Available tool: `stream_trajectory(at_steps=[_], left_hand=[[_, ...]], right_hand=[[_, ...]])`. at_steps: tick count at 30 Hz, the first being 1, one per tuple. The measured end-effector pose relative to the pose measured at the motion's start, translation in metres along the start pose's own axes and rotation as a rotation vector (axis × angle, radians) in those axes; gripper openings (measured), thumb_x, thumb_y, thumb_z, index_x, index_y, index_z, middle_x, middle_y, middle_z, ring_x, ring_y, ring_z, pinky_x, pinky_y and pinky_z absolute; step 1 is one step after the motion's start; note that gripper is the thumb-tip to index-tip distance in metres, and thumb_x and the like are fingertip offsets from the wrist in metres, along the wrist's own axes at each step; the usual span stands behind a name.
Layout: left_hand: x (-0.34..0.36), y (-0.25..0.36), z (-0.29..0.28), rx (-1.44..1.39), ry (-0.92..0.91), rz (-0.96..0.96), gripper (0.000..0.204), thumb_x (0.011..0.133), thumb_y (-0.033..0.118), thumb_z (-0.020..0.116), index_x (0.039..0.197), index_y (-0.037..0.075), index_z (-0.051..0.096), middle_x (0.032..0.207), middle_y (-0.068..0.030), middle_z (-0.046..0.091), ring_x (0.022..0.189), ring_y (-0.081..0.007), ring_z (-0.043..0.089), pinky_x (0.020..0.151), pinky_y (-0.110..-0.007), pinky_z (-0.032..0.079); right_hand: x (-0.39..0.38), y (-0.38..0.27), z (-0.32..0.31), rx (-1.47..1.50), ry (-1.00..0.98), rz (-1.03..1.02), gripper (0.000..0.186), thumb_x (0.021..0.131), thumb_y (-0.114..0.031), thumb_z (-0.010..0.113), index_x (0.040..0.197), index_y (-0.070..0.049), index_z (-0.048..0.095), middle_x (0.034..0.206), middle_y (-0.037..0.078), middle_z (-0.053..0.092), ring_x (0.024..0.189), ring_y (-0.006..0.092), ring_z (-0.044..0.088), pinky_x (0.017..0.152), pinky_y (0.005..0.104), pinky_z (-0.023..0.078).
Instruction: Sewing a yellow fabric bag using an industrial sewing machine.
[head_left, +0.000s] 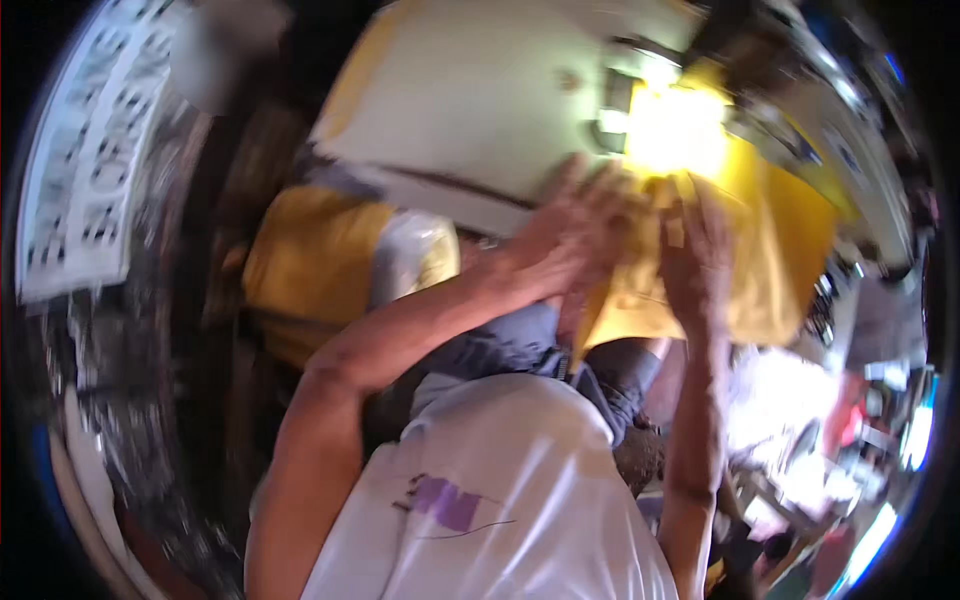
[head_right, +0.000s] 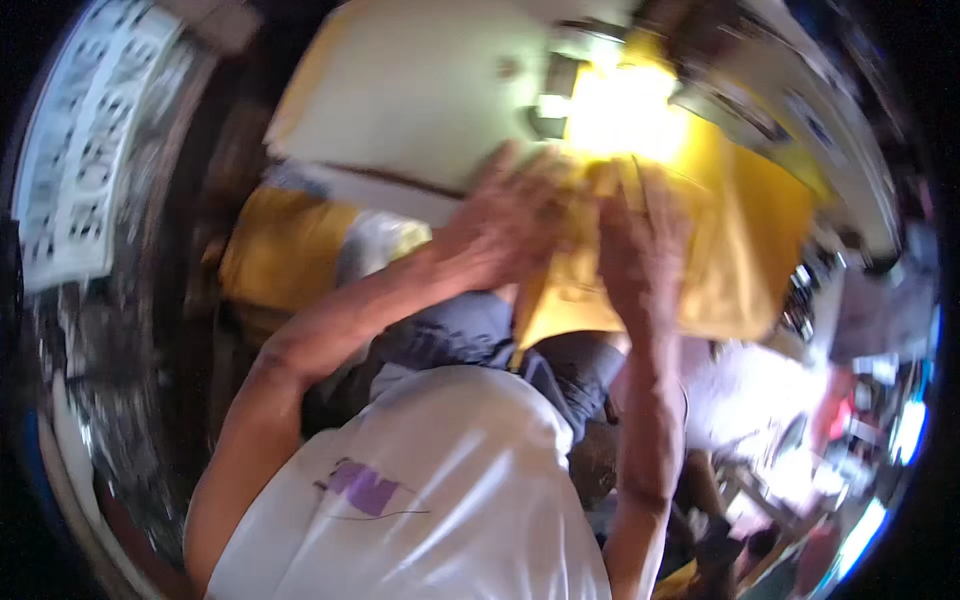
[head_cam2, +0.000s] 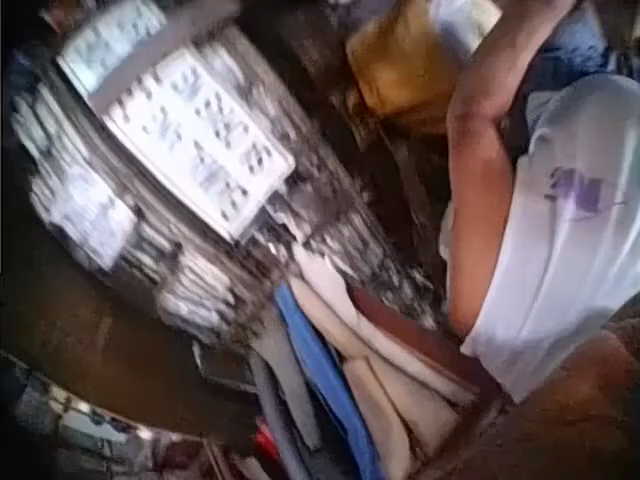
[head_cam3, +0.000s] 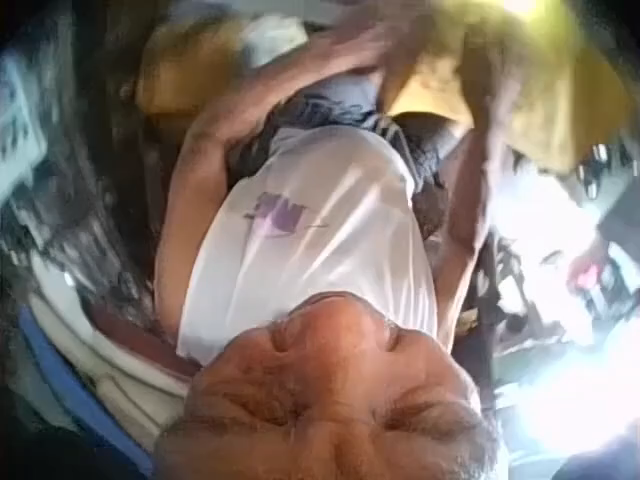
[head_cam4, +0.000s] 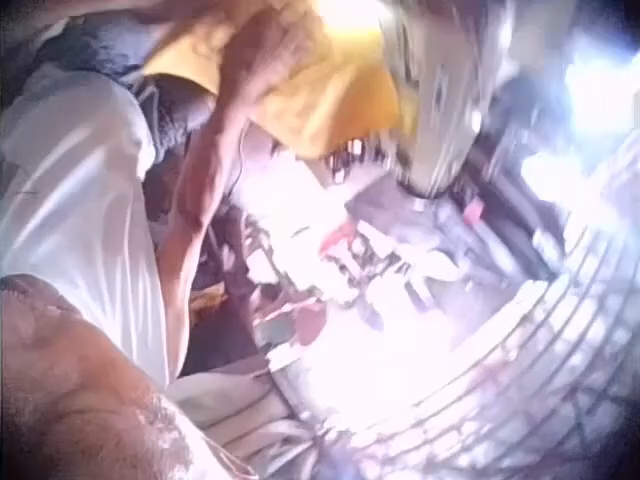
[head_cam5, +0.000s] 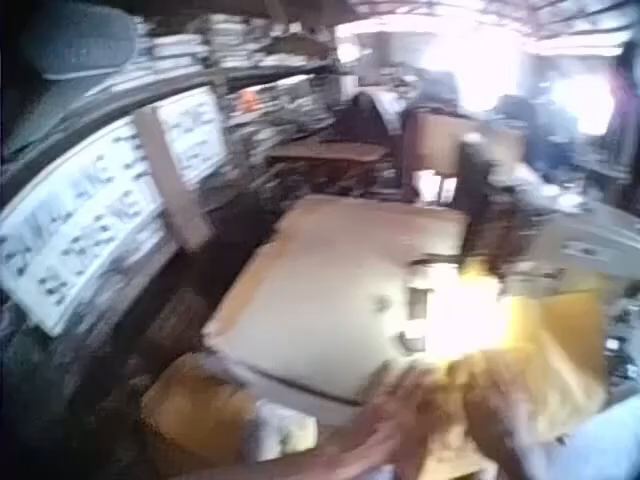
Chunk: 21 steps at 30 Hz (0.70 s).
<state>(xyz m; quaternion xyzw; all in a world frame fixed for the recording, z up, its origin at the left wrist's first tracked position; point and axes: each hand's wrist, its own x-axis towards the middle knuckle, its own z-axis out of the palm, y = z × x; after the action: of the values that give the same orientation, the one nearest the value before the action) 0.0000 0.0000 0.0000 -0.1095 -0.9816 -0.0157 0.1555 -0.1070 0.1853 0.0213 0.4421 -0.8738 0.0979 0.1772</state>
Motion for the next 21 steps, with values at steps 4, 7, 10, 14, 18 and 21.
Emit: stream_trajectory(at_steps=[4,7,10,14,18,21], left_hand=[[0.026,0.036,0.019,0.030,0.091,-0.125,0.063,0.100,0.043,0.046,0.149,0.004,0.046,0.161,-0.0151,0.037,0.149,-0.0367,0.030,0.120,-0.065,0.018],[-0.009,0.036,-0.018,0.118,-0.017,-0.218,0.060,0.097,0.039,0.051,0.147,0.006,0.050,0.157,-0.0125,0.041,0.147,-0.0354,0.033,0.121,-0.065,0.018],[-0.032,0.051,-0.006,0.073,0.105,-0.285,0.059,0.096,0.038,0.055,0.146,0.007,0.051,0.157,-0.0117,0.041,0.148,-0.0349,0.032,0.122,-0.063,0.016],[-0.104,0.050,-0.015,-0.377,0.303,-0.177,0.052,0.089,0.035,0.061,0.133,0.007,0.059,0.145,-0.0149,0.051,0.141,-0.0353,0.040,0.119,-0.061,0.024],[-0.272,0.021,0.081,-0.061,0.378,-0.890,0.023,0.083,0.007,0.059,0.104,0.001,0.065,0.105,-0.0197,0.063,0.105,-0.0395,0.059,0.097,-0.055,0.043],[-0.374,-0.017,0.079,-0.247,0.047,-1.650,0.053,0.084,0.021,0.065,0.130,-0.003,0.052,0.135,-0.0290,0.050,0.130,-0.0460,0.044,0.112,-0.052,0.033]], right_hand=[[0.040,0.014,0.005,0.082,0.000,-0.121,0.044,0.107,-0.021,0.041,0.149,-0.010,0.049,0.154,0.008,0.048,0.144,0.0298,0.041,0.118,0.0450,0.029],[0.040,-0.011,0.019,0.240,-0.160,-0.045,0.048,0.110,-0.030,0.029,0.149,-0.009,0.049,0.154,0.011,0.047,0.145,0.0285,0.040,0.120,0.0441,0.025],[0.042,-0.017,0.023,0.224,-0.212,-0.071,0.049,0.111,-0.030,0.028,0.152,-0.009,0.044,0.158,0.012,0.042,0.148,0.0288,0.035,0.122,0.0442,0.022],[0.038,-0.017,0.023,0.137,-0.255,-0.049,0.052,0.111,-0.032,0.026,0.156,-0.010,0.039,0.162,0.011,0.036,0.151,0.0285,0.029,0.123,0.0439,0.019],[0.041,-0.019,0.021,0.083,-0.264,-0.038,0.053,0.111,-0.034,0.025,0.157,-0.010,0.036,0.163,0.011,0.033,0.152,0.0281,0.027,0.123,0.0437,0.018],[0.033,-0.009,0.016,0.085,-0.239,-0.008,0.052,0.111,-0.033,0.026,0.156,-0.009,0.037,0.163,0.013,0.033,0.152,0.0294,0.027,0.123,0.0448,0.018]])
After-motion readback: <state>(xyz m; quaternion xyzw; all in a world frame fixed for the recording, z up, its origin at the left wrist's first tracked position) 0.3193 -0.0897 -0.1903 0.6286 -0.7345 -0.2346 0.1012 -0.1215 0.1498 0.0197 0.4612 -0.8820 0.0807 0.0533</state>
